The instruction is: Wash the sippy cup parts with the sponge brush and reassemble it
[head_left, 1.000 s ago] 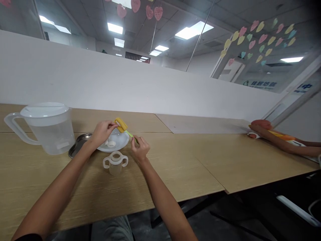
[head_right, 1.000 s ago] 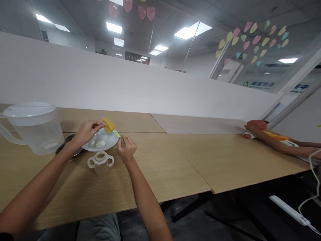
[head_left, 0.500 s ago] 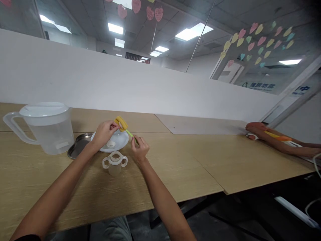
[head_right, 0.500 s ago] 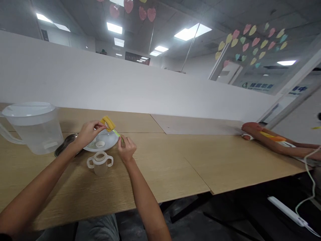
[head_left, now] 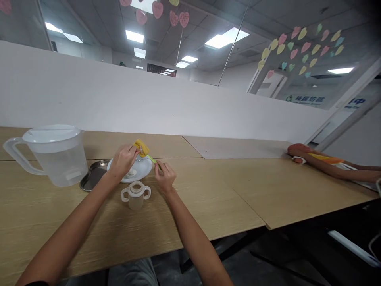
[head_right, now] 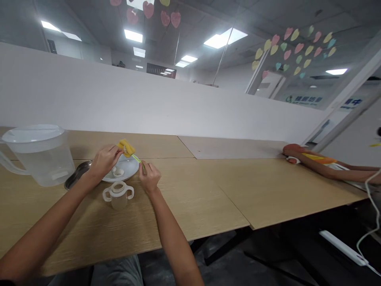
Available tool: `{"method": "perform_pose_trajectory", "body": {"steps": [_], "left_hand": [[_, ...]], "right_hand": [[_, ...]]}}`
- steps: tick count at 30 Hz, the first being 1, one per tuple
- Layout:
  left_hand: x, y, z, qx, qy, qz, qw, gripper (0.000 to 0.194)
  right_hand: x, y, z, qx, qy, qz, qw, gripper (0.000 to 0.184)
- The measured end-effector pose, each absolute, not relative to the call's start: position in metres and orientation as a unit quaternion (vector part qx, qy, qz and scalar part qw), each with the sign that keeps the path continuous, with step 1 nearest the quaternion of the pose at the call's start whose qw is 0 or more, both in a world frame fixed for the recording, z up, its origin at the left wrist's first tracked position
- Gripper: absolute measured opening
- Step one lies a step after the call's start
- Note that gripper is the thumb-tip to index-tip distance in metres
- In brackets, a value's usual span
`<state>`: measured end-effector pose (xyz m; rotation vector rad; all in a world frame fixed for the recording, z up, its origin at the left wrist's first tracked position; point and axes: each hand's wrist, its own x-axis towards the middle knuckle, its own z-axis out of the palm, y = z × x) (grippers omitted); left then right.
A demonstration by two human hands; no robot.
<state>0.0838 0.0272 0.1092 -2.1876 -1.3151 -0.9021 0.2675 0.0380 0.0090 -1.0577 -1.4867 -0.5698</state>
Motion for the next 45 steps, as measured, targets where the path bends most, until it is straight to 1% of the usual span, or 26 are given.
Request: {"method": "perform_pose_trajectory", "body": {"steps": [3, 5, 8, 12, 13, 15, 16, 18, 23, 27, 30, 33, 37, 41, 45], "left_hand": [[0.08, 0.028, 0.109, -0.783, -0.476, -0.342, 0.209, 0.024], [0.078, 0.027, 0.112, -0.775, -0.48, -0.381, 0.156, 0.023], [0.079, 0.027, 0.117, -0.739, -0.491, -0.461, 0.013, 0.023], [0.081, 0.028, 0.123, -0.675, -0.475, -0.523, -0.212, 0.041], [0.081, 0.028, 0.125, -0.664, -0.465, -0.528, -0.252, 0.045], [0.082, 0.026, 0.127, -0.662, -0.449, -0.524, -0.292, 0.048], [0.082, 0.025, 0.127, -0.67, -0.446, -0.516, -0.293, 0.048], [0.082, 0.023, 0.128, -0.696, -0.458, -0.493, -0.25, 0.046], [0.079, 0.023, 0.127, -0.729, -0.527, -0.433, -0.046, 0.036], [0.074, 0.027, 0.124, -0.727, -0.561, -0.396, 0.022, 0.032], [0.071, 0.029, 0.121, -0.727, -0.557, -0.397, 0.058, 0.036], [0.071, 0.029, 0.118, -0.726, -0.542, -0.418, 0.066, 0.037], [0.077, 0.025, 0.119, -0.739, -0.514, -0.434, 0.029, 0.027], [0.082, 0.02, 0.124, -0.756, -0.507, -0.412, 0.027, 0.022], [0.084, 0.018, 0.125, -0.766, -0.52, -0.378, 0.021, 0.025]], "right_hand": [[0.268, 0.038, 0.008, -0.458, -0.646, -0.243, 0.561, 0.027], [0.268, 0.039, 0.008, -0.464, -0.649, -0.247, 0.55, 0.028], [0.268, 0.039, 0.009, -0.472, -0.647, -0.253, 0.542, 0.029], [0.268, 0.039, 0.01, -0.482, -0.638, -0.25, 0.546, 0.03], [0.268, 0.039, 0.01, -0.484, -0.639, -0.249, 0.544, 0.03], [0.267, 0.039, 0.009, -0.483, -0.651, -0.247, 0.531, 0.029], [0.267, 0.039, 0.008, -0.482, -0.659, -0.246, 0.523, 0.029], [0.266, 0.04, 0.006, -0.482, -0.67, -0.247, 0.508, 0.028], [0.266, 0.041, 0.003, -0.49, -0.666, -0.254, 0.502, 0.028], [0.265, 0.04, 0.003, -0.472, -0.669, -0.269, 0.508, 0.028], [0.265, 0.04, 0.005, -0.466, -0.666, -0.268, 0.517, 0.028], [0.265, 0.039, 0.006, -0.466, -0.657, -0.257, 0.535, 0.028], [0.265, 0.039, 0.009, -0.459, -0.646, -0.247, 0.558, 0.029], [0.265, 0.038, 0.009, -0.463, -0.642, -0.235, 0.563, 0.03], [0.264, 0.038, 0.009, -0.456, -0.644, -0.23, 0.569, 0.03]]}}
